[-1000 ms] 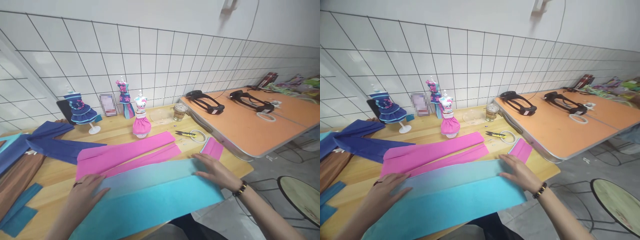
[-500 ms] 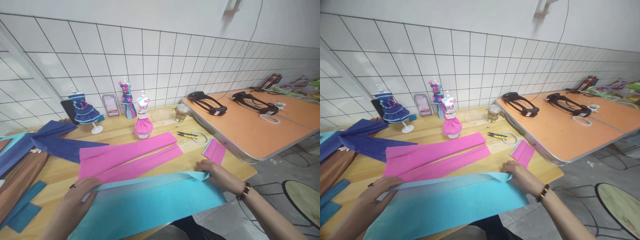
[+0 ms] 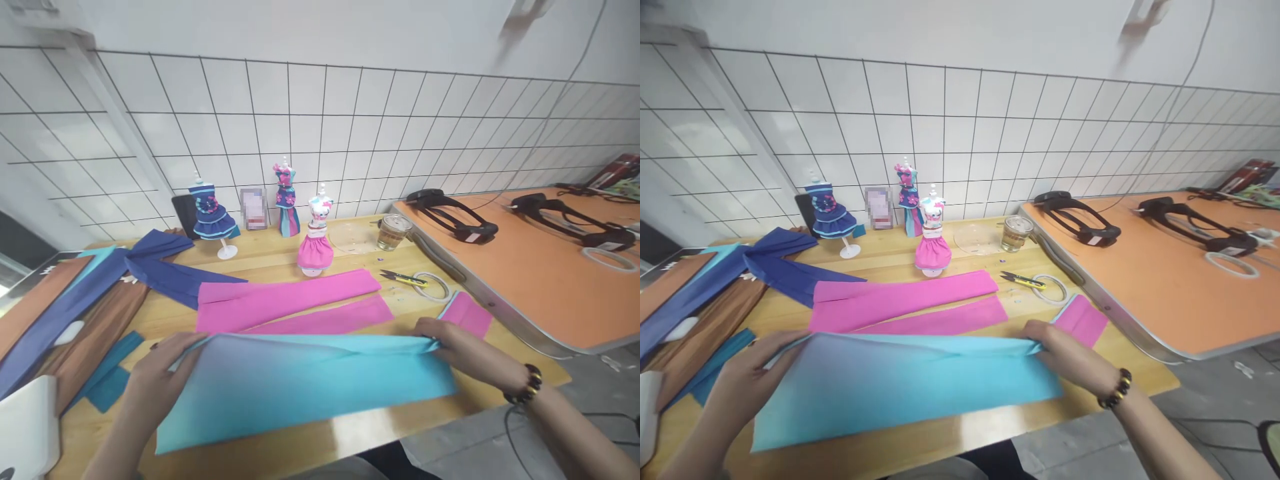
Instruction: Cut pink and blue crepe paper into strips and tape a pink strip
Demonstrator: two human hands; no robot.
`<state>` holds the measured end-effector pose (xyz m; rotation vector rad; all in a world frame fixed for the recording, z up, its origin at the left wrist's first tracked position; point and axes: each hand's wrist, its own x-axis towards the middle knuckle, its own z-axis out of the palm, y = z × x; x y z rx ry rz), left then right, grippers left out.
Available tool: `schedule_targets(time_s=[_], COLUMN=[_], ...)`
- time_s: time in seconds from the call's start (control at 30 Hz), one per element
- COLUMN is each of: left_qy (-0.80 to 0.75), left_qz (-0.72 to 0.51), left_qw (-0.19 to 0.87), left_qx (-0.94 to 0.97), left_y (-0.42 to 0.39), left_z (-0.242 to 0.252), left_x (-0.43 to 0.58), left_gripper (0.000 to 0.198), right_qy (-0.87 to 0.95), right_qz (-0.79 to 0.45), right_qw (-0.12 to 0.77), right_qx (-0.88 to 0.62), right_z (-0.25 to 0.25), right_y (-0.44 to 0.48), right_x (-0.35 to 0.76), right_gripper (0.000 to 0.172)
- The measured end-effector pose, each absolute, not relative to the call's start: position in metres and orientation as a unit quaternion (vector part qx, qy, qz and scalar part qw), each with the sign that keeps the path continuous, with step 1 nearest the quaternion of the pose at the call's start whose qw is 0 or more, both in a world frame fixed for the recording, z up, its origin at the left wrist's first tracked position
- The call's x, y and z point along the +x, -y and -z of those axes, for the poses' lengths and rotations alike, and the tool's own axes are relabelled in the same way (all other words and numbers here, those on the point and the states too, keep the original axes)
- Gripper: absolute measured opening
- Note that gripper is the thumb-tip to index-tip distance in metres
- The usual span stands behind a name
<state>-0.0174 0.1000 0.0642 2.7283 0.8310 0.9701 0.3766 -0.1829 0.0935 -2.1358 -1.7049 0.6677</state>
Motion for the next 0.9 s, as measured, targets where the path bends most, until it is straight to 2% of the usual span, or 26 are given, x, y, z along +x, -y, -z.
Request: schedule_targets(time_s=[0.33,0.43,0.63,0.8,0.9], left_qy=[-0.352,-0.337,-0.269,-0.193,-0.199], left_qz=[-0.553,-0.574,-0.463,-0.322,-0.252], left_qw=[-0.032,-0.032,0.021,0.059,0.072], left_qx=[0.755,0.745,0.844,0.925,0.944], left_y=[-0.106,-0.101,-0.103,-0.103,-0.096], left_z=[-0.110,-0.111,-0.073,-0.023,-0.008], left_x=[0.004,0.000,-0.022,-0.032,-0.030], left_gripper=[0.013,0.014,0.012,0.014,0.020], right_qy=[0.632,0.615,0.633,0.680,0.678], right_qz=[0.102,0.195,0.259,0.184,0.137], right_qw=[0.256,0.283,0.270,0.189,0.141], right_qx=[-0.725,-0.710,-0.678,-0.684,-0.708], right_z=[-0.112,-0.114,-0.089,-0.035,-0.016], right_y=[0.119,0.119,0.141,0.160,0.164], right_x=[0.388,0.382,0.385,0.393,0.395], right_gripper=[0.039,0.036,0.033,0.034,0.042])
